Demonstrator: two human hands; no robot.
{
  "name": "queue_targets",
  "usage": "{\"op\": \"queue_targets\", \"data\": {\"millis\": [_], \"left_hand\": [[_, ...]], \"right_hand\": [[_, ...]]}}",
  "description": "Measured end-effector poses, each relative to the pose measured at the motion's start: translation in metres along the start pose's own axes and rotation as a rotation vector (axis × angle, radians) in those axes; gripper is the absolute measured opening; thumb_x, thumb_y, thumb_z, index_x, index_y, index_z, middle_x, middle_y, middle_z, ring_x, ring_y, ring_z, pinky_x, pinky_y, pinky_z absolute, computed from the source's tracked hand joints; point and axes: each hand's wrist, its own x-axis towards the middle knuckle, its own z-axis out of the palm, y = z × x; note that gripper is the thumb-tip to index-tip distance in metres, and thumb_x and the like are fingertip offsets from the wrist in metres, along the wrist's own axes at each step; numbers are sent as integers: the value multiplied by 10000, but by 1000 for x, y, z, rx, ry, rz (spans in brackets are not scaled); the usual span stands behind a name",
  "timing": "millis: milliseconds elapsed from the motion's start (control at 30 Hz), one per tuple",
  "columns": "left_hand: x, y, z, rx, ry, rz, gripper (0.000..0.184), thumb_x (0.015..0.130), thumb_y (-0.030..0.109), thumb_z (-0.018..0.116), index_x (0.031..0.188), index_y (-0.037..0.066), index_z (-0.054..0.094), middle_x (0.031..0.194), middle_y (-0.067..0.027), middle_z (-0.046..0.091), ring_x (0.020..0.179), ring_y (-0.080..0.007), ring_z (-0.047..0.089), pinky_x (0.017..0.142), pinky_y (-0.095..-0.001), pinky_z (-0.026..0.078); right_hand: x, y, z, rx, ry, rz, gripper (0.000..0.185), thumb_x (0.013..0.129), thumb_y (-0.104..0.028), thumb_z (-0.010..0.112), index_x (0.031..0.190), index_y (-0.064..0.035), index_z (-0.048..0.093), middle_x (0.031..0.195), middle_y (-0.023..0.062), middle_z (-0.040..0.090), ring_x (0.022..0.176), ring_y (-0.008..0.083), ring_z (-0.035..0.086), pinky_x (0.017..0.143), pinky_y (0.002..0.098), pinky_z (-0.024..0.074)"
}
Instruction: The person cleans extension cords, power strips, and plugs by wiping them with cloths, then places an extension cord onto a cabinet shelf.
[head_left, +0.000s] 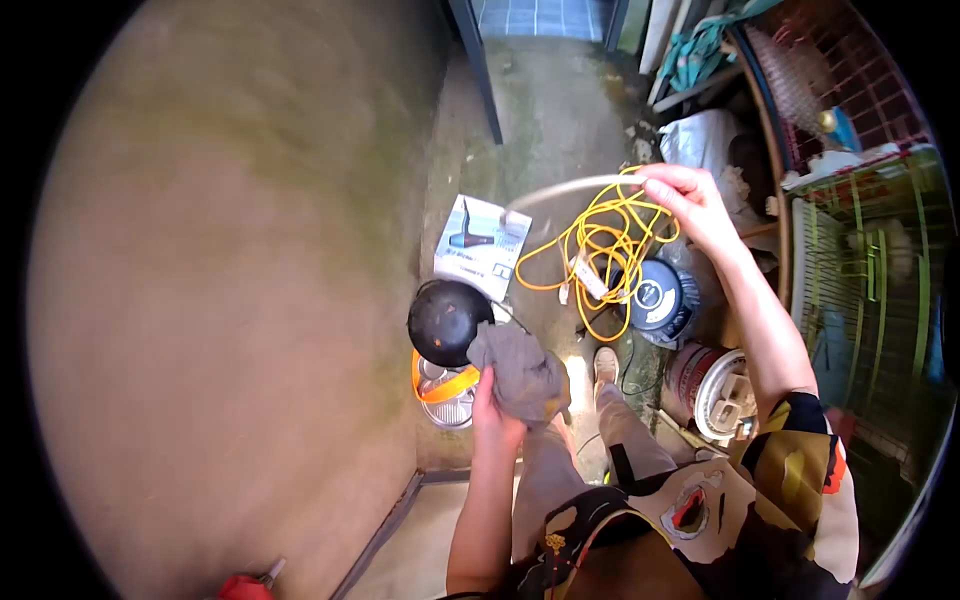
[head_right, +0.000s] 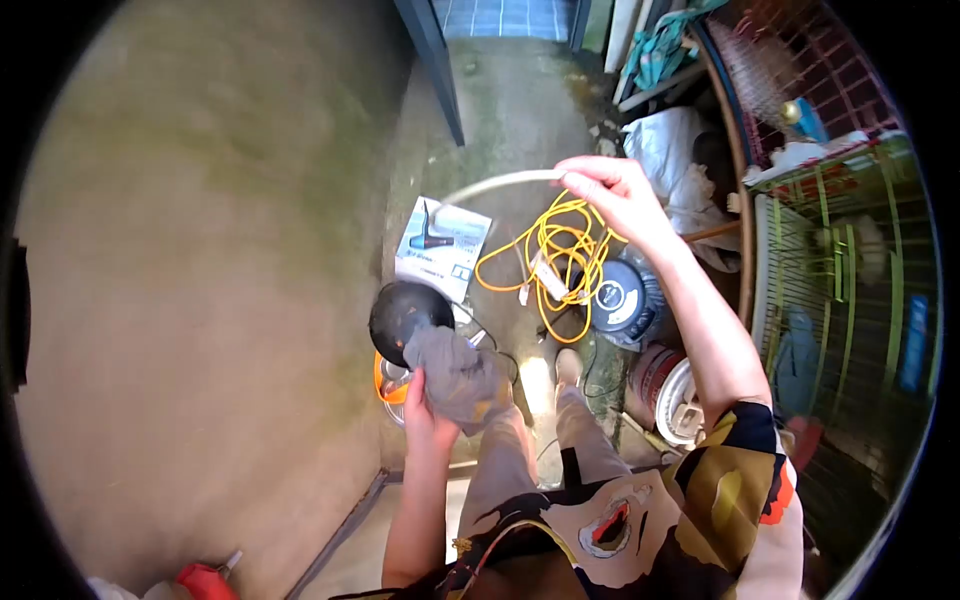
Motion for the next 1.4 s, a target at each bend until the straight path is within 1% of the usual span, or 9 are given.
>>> {"op": "queue_targets", "data": {"millis": [267, 467, 667, 800, 900, 1000, 1067, 1167, 1400], "left_hand": [[-45, 11, 173, 102, -779, -149, 813, 807, 670, 417, 1373, 96, 314, 1364, -93, 407, 1248, -246, 401, 1050, -420, 325], [-83, 43, 232, 83, -765, 45, 469, 918, 447, 456, 1256, 124, 416, 1268, -150, 486, 1090, -299, 528, 936, -490, 429], [-131, 87, 267, 127, -931, 161, 462, 911, 455, 472, 1218, 111, 462, 1086, -124, 584, 967, -317, 576, 832, -475, 489], [-164, 101, 277, 153, -1108, 126, 397, 919, 414, 477, 1187, 121, 469, 1055, -29, 536, 1038, -251, 512, 932, -510, 413], [-192, 100, 274, 6, -1068, 32, 439, 914, 483, 456, 1230, 181, 415, 861, -40, 509, 883, -259, 537, 790, -445, 470], [-196, 108, 250, 22, -1055, 43, 456, 922, 484, 440, 1215, 135, 426, 736, -21, 446, 680, -203, 501, 668, -385, 446], [-193, 115, 230, 118, -1126, 58, 418, 937, 441, 433, 1188, 109, 464, 770, 7, 476, 684, -180, 508, 705, -391, 462], [-181, 119, 200, 160, -994, 139, 490, 918, 502, 429, 1201, 103, 461, 797, -5, 503, 704, -201, 532, 708, -405, 471], [-109, 103, 144, 708, -322, 67, 671, 876, 608, 398, 1232, 42, 454, 1102, -131, 580, 1008, -232, 570, 887, -383, 472]], "right_hand": [[-65, -150, 61, -541, -263, -404, 129, 790, -59, 641, 893, 18, 626, 847, 91, 639, 788, 188, 606, 715, 303, 472], [-116, -151, 32, -128, 382, -271, 225, 802, -197, 665, 920, -12, 620, 819, 32, 628, 811, 107, 587, 711, 262, 462], [-188, 34, 7, 130, 336, 822, 518, 898, -521, 469, 691, -54, 557, 478, 52, 522, 387, 160, 518, 397, 335, 401], [-204, 57, 66, 415, -7, 1241, 759, 786, -731, 402, 940, -9, 579, 763, 169, 651, 668, 276, 665, 589, 384, 540], [-171, 54, 78, 1132, 220, 975, 897, 822, -690, 372, 1338, 29, 228, 1189, 312, 504, 1063, 439, 544, 872, 513, 463], [-122, 62, 50, 1523, 559, 641, 705, 952, -438, 360, 1382, 49, 85, 1294, 359, 357, 1079, 478, 512, 867, 536, 471], [-96, 45, 22, 1594, 725, 603, 405, 962, -243, 420, 1188, 66, 285, 1201, 379, 403, 903, 404, 595, 695, 398, 558], [-70, 67, -33, 1761, 450, 550, 194, 953, -101, 410, 1026, 71, 358, 862, 220, 518, 492, 129, 408, 403, 221, 391], [-69, -53, -74, 1362, 397, 214, 184, 917, 17, 422, 1073, 91, 487, 830, 137, 563, 494, 70, 386, 405, 187, 337]]}}
